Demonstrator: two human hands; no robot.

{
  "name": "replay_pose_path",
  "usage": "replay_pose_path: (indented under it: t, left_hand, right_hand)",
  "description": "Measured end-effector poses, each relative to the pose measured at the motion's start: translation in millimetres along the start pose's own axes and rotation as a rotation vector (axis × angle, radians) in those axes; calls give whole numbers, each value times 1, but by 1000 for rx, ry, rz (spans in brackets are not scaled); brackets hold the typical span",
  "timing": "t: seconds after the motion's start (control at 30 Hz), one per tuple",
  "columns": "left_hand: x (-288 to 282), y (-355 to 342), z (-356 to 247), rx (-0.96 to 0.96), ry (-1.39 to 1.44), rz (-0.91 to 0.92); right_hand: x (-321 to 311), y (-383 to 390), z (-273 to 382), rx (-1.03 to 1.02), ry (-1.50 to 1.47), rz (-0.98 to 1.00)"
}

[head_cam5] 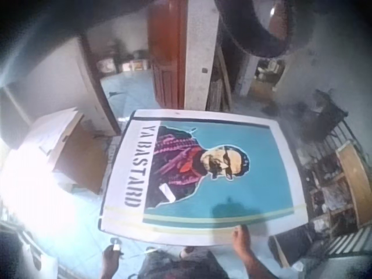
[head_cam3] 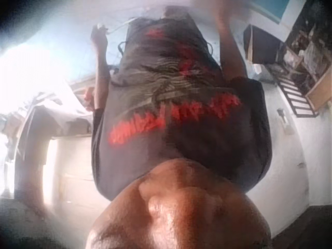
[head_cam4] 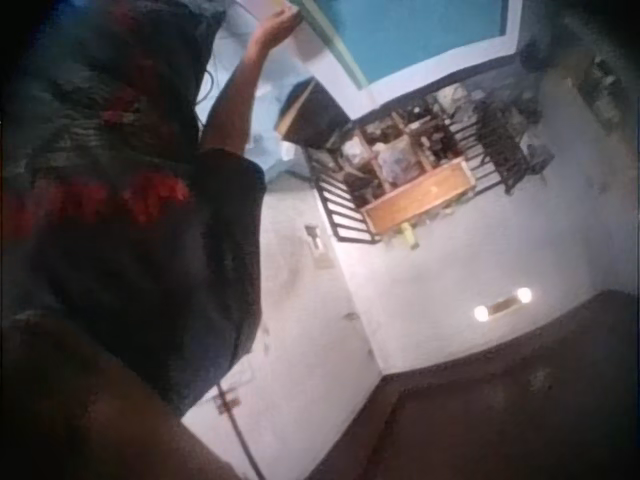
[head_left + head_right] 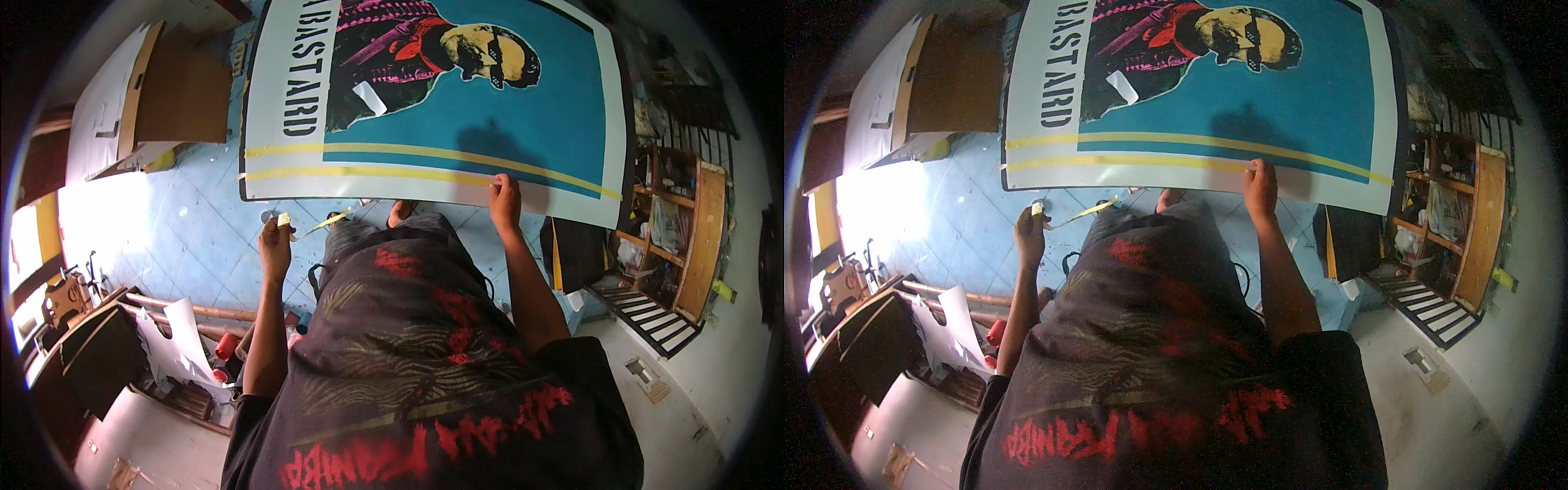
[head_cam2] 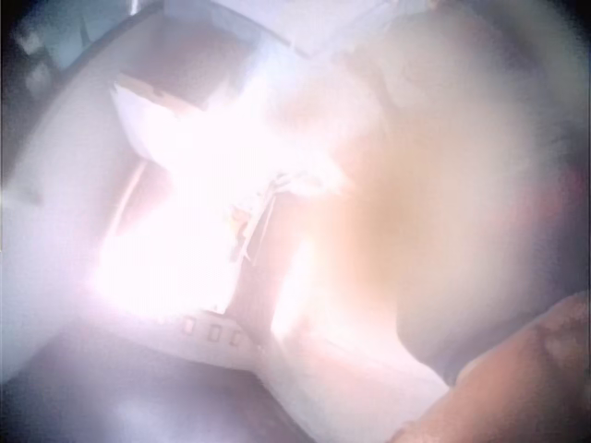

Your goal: The person applies masking tape to the edges of a large printed sign and then paints a black stripe along the taped edge using a paintbrush and a paint can. The sign features a graphic and text and is placed on a work surface.

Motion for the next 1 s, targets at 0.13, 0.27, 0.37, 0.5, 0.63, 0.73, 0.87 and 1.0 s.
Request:
replay_pose_path:
  t: [0.13, 0.27, 0.37, 0.5, 0.63, 0.73, 0.87, 1.0]
  left_hand:
    - [1, -11, -12, 0, 4, 72]
    - [9, -21, -14, 1, -95, 195]
    - [17, -26, -19, 25, -151, 243]
    - [29, -31, -28, 68, -233, 347]
    - [39, -33, -23, 141, -320, 370]
    - [49, -35, -24, 173, -292, 421]
    - [54, -39, -36, 120, -445, 472]
    - [59, -42, -35, 195, -422, 443]
  right_hand:
    - [2, 5, -3, 60, -30, -57]
    - [9, 11, -8, 164, -14, -111]
    - [12, 12, -2, 316, 33, -145]
    - [17, 11, 1, 449, 31, -198]
    - [22, 5, 0, 433, 190, -127]
    - [26, 2, -4, 440, 296, -104]
    - [26, 0, 8, 486, 393, -17]
    - [29, 0, 3, 419, 471, -3]
Point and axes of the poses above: each hand's wrist, its own y-axis away from the middle knuckle, its own x-axis out of the palm, z = x × y, the point moved 6 cm from there along -y, towards the middle knuckle, and after that the axes turned 2 degrees about -z, right-handed, at the moved point
